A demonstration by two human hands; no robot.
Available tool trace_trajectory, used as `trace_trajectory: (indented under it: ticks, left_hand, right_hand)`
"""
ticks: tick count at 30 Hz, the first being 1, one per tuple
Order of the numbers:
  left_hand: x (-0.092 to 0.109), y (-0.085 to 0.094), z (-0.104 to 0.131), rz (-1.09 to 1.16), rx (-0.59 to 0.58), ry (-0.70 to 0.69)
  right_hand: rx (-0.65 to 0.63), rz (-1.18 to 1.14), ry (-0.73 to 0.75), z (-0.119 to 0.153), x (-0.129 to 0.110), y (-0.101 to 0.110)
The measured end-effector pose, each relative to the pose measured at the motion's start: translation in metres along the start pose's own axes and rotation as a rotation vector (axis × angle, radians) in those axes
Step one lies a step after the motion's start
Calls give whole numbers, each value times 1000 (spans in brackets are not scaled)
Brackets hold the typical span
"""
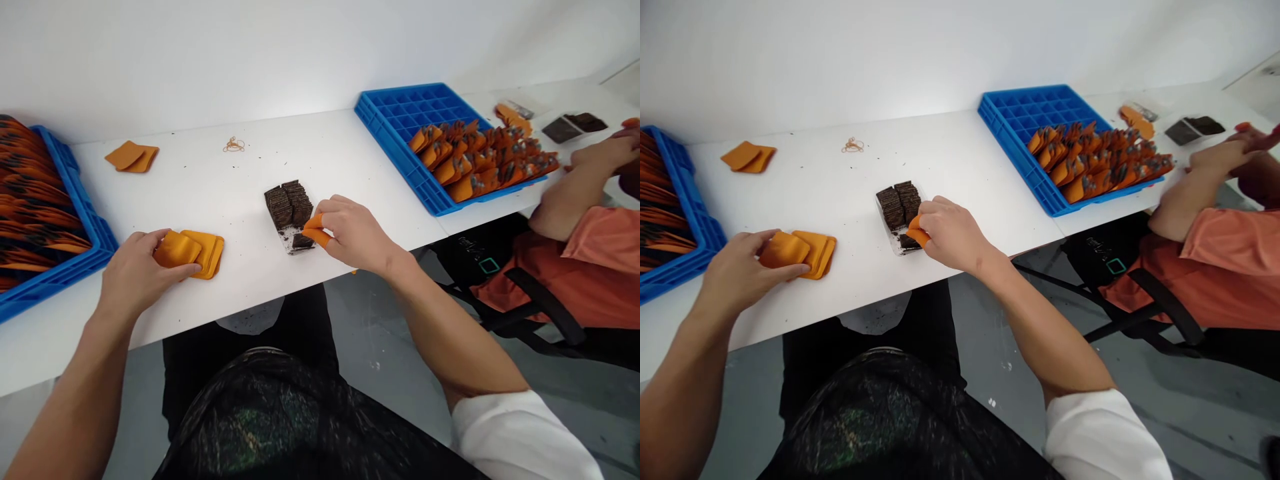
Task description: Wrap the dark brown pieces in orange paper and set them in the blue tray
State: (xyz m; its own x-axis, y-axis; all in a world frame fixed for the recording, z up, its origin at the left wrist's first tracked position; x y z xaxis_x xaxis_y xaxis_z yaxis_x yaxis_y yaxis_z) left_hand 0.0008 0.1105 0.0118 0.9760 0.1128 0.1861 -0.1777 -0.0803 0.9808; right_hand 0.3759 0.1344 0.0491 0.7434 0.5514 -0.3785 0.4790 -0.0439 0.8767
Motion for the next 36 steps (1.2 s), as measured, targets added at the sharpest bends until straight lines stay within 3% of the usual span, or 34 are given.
trace_trajectory:
  ticks: [4, 7, 15, 19, 27, 31, 36]
  left_hand:
    - [2, 5, 5, -17, -91, 102]
    - [0, 7, 9, -17, -69, 146]
    - [-11, 6, 14, 33, -23, 183]
    - [-14, 3, 14, 31, -28, 182]
    - [-24, -7, 17, 207, -24, 140]
    - [-20, 2, 34, 68, 78, 140]
    - [-14, -3, 52, -62, 34, 119]
  right_hand:
    - [122, -53, -65, 0, 1, 6]
    - [199, -213, -208, -2, 9, 6]
    - [407, -670, -851, 0, 69, -7]
    - [371, -882, -1096, 8, 88, -22]
    - [283, -1009, -1212, 14, 90, -38]
    - [260, -1057, -1237, 15, 86, -37]
    - [237, -1081, -1231, 15, 85, -39]
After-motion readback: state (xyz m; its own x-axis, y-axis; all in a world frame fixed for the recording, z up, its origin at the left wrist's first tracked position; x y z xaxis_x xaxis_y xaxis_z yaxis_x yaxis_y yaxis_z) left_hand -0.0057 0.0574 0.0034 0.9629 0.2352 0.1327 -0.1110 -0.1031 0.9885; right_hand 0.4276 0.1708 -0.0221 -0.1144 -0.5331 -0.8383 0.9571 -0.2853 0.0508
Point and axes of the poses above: each hand's wrist, its own z-axis away from the middle knuckle, its own y-axis out of the back of the hand, x = y × z, the point moved 4 cm from there along -z, towards the middle knuckle, and after that the axes turned 9 degrees about x, right-handed, at the moved point
